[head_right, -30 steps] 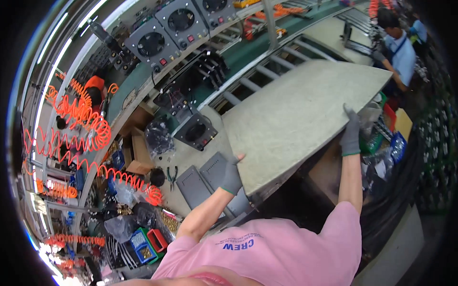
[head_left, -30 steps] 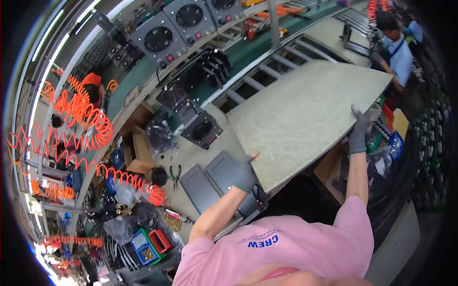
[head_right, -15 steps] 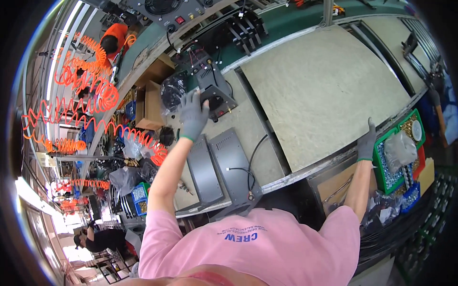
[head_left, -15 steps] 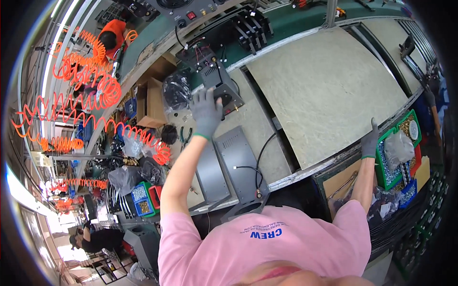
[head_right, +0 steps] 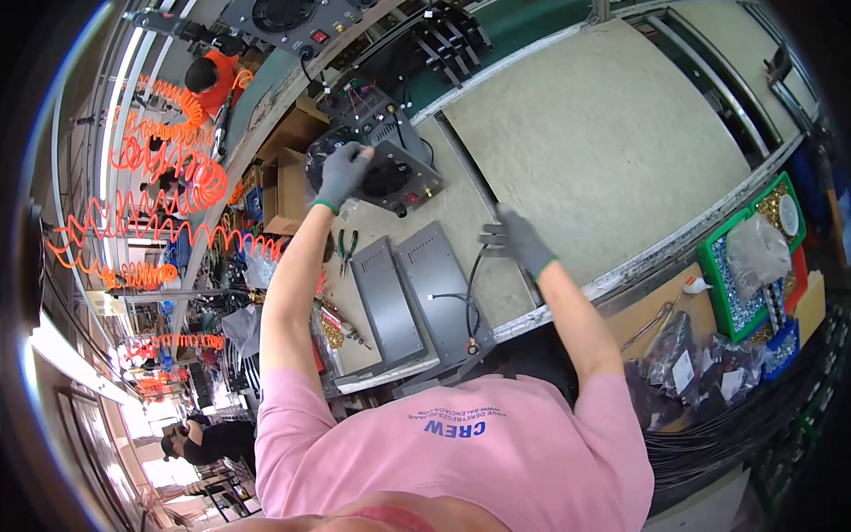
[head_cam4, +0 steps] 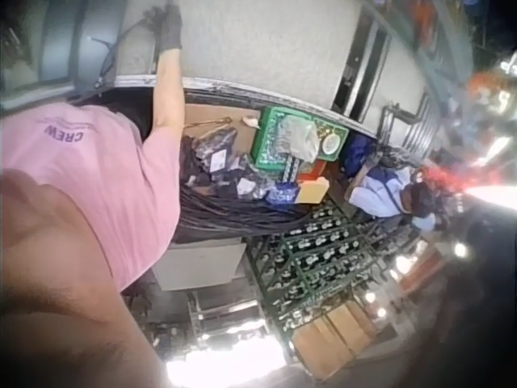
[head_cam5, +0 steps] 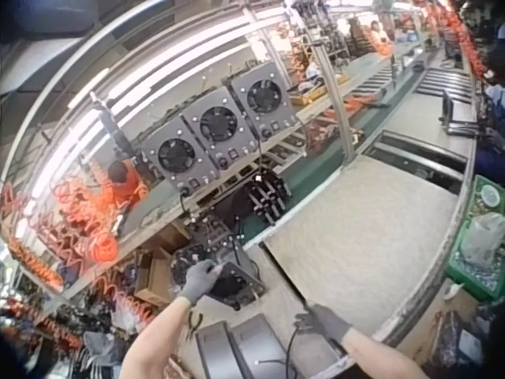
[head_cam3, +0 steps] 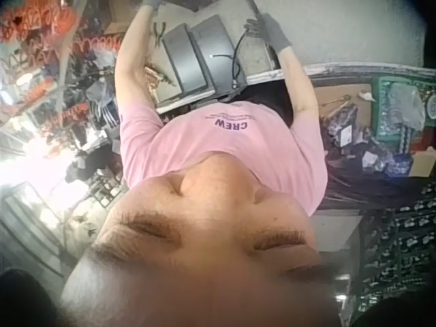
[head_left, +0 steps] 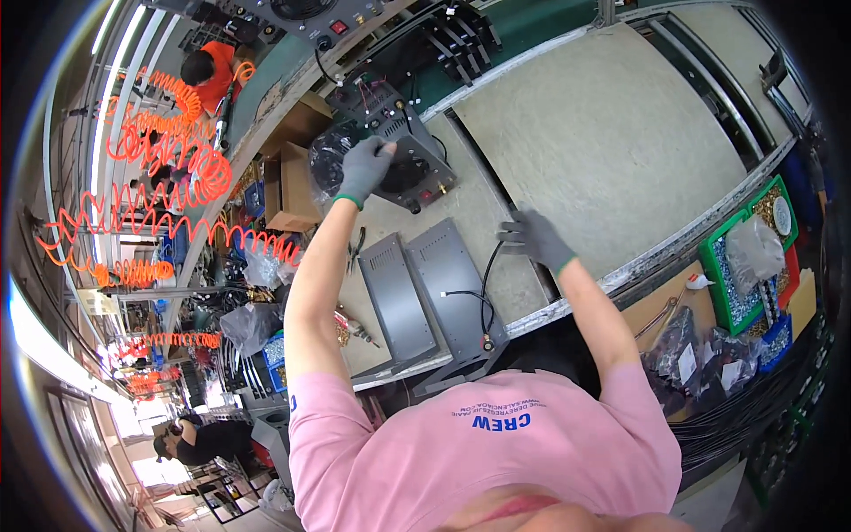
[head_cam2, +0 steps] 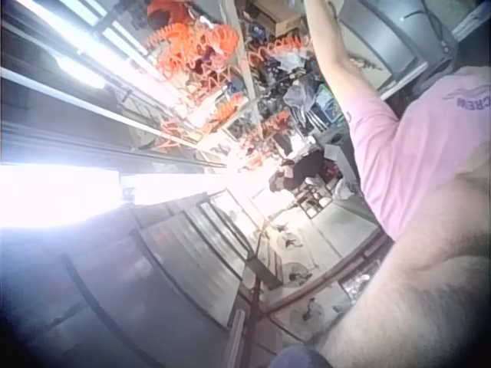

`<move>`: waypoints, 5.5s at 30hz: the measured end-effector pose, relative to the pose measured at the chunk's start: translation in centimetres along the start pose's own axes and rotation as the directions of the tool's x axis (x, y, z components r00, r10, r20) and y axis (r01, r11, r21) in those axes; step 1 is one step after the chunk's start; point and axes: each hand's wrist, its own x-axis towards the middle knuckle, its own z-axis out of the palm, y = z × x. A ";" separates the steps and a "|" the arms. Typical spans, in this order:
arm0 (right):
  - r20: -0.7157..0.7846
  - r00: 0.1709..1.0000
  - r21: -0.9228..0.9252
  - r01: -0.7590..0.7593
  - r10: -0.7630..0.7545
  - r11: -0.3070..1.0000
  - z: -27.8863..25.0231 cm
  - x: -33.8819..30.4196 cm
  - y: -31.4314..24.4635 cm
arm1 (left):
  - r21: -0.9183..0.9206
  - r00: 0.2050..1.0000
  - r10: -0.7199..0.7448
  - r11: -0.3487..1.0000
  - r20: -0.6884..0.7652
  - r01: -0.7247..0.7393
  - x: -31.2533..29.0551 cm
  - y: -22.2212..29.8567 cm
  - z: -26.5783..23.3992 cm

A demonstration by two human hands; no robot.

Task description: Assemble electronic components using a pneumatic screwdriver and manual assembly steps.

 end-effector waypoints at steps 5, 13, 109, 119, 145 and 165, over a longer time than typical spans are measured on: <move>0.030 0.985 0.213 -0.172 0.169 0.962 8.5 3.0 2.7 | -0.217 0.973 -0.091 0.975 -0.214 0.044 -0.9 2.6 -4.9; 0.251 0.968 0.407 -0.126 0.022 0.905 9.0 -2.2 5.9 | -0.309 0.964 0.094 0.936 -0.249 -0.171 -7.9 14.9 -11.0; -0.532 -0.686 -0.387 -0.325 -0.496 0.863 -16.4 -45.4 32.5 | -0.709 0.466 0.603 0.701 0.647 0.077 -48.6 -0.3 22.9; -0.347 -0.755 -0.168 -0.534 -0.557 0.829 -20.2 -41.9 29.4 | -0.572 0.397 0.521 0.820 0.756 0.012 -48.3 3.8 24.4; -0.343 -0.751 -0.134 -0.555 -0.563 0.821 -19.3 -41.6 29.3 | -0.851 0.779 0.549 0.523 0.304 -0.036 -44.0 16.8 27.8; -0.206 -0.753 -0.117 -0.615 -0.624 0.780 -19.8 -41.0 29.3 | -0.955 0.927 0.234 0.108 0.294 0.275 -34.4 22.3 22.4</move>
